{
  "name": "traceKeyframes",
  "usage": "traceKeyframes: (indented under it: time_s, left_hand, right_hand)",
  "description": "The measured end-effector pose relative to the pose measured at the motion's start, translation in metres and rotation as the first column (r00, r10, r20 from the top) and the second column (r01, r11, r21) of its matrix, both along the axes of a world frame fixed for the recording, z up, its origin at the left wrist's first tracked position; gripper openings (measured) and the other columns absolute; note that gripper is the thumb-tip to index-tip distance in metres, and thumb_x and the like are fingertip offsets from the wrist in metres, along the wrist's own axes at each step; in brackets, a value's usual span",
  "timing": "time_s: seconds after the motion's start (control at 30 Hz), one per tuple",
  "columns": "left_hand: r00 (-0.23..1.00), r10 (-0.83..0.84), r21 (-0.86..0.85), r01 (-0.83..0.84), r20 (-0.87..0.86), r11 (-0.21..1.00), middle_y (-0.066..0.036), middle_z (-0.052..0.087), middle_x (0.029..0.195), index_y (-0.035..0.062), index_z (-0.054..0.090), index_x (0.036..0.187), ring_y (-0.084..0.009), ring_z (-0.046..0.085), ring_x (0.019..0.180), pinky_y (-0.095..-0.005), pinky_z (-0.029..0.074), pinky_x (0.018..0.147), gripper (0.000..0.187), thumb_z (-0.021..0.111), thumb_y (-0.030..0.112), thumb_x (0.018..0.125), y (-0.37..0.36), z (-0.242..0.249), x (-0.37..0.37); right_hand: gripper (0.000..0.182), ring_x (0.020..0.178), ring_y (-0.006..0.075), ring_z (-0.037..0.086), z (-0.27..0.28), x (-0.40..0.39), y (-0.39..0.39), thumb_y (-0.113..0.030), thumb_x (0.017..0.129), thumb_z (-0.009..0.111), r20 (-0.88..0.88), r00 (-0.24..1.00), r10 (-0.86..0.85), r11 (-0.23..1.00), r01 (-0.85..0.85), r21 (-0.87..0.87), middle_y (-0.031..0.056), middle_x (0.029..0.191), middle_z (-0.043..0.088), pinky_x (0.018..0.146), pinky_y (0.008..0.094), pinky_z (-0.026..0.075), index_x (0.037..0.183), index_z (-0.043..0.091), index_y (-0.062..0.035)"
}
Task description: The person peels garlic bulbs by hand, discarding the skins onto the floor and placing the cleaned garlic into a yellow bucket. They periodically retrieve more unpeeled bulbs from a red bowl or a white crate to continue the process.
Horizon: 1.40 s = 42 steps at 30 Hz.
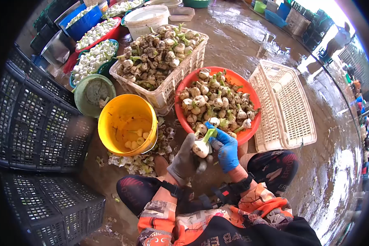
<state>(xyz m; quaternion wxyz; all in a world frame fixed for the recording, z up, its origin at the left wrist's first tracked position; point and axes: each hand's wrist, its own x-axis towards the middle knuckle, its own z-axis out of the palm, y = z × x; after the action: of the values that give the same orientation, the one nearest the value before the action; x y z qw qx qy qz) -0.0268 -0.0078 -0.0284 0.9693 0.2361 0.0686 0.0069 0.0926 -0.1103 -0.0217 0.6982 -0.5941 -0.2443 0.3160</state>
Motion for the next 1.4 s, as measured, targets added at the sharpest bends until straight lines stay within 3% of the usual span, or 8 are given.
traceKeyframes:
  time_s: [0.3, 0.37, 0.5, 0.7, 0.73, 1.23, 1.3, 1.4]
  left_hand:
    - [0.714, 0.700, 0.894, -0.335, 0.033, 0.299, -0.005, 0.064, 0.086, 0.0024, 0.057, 0.113, -0.0092, 0.059, 0.068, -0.0205, 0.047, 0.062, 0.032, 0.061, 0.026, 0.092, -0.029, -0.031, 0.021]
    - [0.876, 0.462, 0.210, -0.431, -0.135, 0.878, -0.005, 0.064, 0.082, 0.0006, 0.062, 0.103, -0.0101, 0.059, 0.068, -0.0214, 0.048, 0.061, 0.027, 0.062, 0.024, 0.091, -0.011, -0.042, 0.018]
    - [0.851, 0.499, 0.453, -0.384, -0.164, 0.804, -0.004, 0.064, 0.086, 0.0043, 0.063, 0.099, -0.0062, 0.058, 0.064, -0.0176, 0.041, 0.050, 0.037, 0.045, 0.037, 0.099, -0.008, 0.001, 0.008]
    - [0.743, 0.614, 0.473, -0.456, -0.264, 0.754, -0.004, 0.065, 0.090, 0.0039, 0.063, 0.114, -0.0109, 0.062, 0.073, -0.0207, 0.047, 0.060, 0.054, 0.040, 0.050, 0.098, -0.003, 0.008, 0.010]
    - [0.685, 0.664, 0.472, -0.498, -0.300, 0.727, -0.005, 0.065, 0.093, 0.0025, 0.063, 0.114, -0.0122, 0.062, 0.075, -0.0225, 0.048, 0.065, 0.054, 0.041, 0.049, 0.097, -0.002, 0.005, 0.012]
    - [0.866, 0.498, -0.186, -0.482, 0.051, 0.856, -0.014, 0.047, 0.139, 0.0049, 0.036, 0.142, -0.0350, 0.040, 0.131, -0.0528, 0.035, 0.106, 0.061, 0.026, 0.048, 0.100, 0.011, 0.018, 0.000]
    - [0.825, 0.565, 0.059, -0.565, 0.017, 0.823, -0.016, 0.047, 0.138, 0.0022, 0.039, 0.140, -0.0330, 0.043, 0.129, -0.0451, 0.043, 0.101, 0.062, 0.032, 0.048, 0.099, 0.012, 0.012, 0.005]
    - [0.777, 0.628, 0.269, -0.597, -0.043, 0.756, -0.016, 0.048, 0.136, -0.0004, 0.041, 0.138, -0.0281, 0.052, 0.120, -0.0393, 0.046, 0.097, 0.057, 0.037, 0.042, 0.100, 0.010, 0.005, 0.003]
  right_hand:
    - [0.039, 0.080, 0.0102, 0.064, -0.020, -0.009, -0.009, 0.001, 0.087, 0.058, 0.790, 0.605, 0.099, 0.933, 0.219, -0.285, 0.0174, 0.096, 0.069, 0.076, 0.0287, 0.052, 0.126, 0.058, -0.0032]
    - [0.035, 0.080, 0.0140, 0.065, -0.031, -0.016, 0.002, 0.001, 0.088, 0.055, 0.087, 0.992, -0.091, 0.984, 0.103, -0.143, 0.0098, 0.094, 0.070, 0.075, 0.0300, 0.053, 0.123, 0.059, 0.0003]
    - [0.022, 0.067, 0.0169, 0.062, -0.034, 0.037, 0.014, -0.007, 0.090, 0.057, -0.630, 0.754, -0.182, 0.979, 0.198, -0.047, 0.0072, 0.088, 0.066, 0.059, 0.0330, 0.055, 0.111, 0.061, -0.0009]
    - [0.028, 0.087, 0.0320, 0.061, -0.080, 0.046, 0.035, -0.024, 0.095, 0.055, 0.844, 0.469, 0.261, 0.961, -0.041, -0.275, 0.0155, 0.097, 0.063, 0.086, 0.0400, 0.048, 0.113, 0.060, -0.0021]
    - [0.035, 0.094, 0.0245, 0.060, -0.064, 0.038, 0.034, -0.016, 0.089, 0.064, 0.284, 0.942, 0.181, 0.965, -0.115, -0.236, 0.0151, 0.099, 0.063, 0.086, 0.0349, 0.048, 0.121, 0.057, -0.0034]
    - [0.030, 0.072, 0.0259, 0.059, -0.004, 0.037, -0.033, -0.025, 0.087, 0.062, -0.682, 0.627, 0.375, 0.926, -0.223, 0.305, 0.0162, 0.089, 0.063, 0.069, 0.0361, 0.049, 0.102, 0.062, 0.0007]
    - [0.036, 0.076, 0.0326, 0.060, -0.034, 0.020, -0.017, -0.027, 0.090, 0.059, 0.600, 0.655, 0.459, 0.859, -0.156, -0.487, 0.0192, 0.093, 0.063, 0.073, 0.0380, 0.049, 0.116, 0.059, -0.0022]
    - [0.041, 0.081, 0.0356, 0.061, 0.003, 0.001, 0.001, -0.019, 0.090, 0.059, 0.720, 0.634, 0.281, 0.958, -0.138, -0.253, 0.0197, 0.090, 0.062, 0.073, 0.0391, 0.049, 0.128, 0.053, -0.0072]
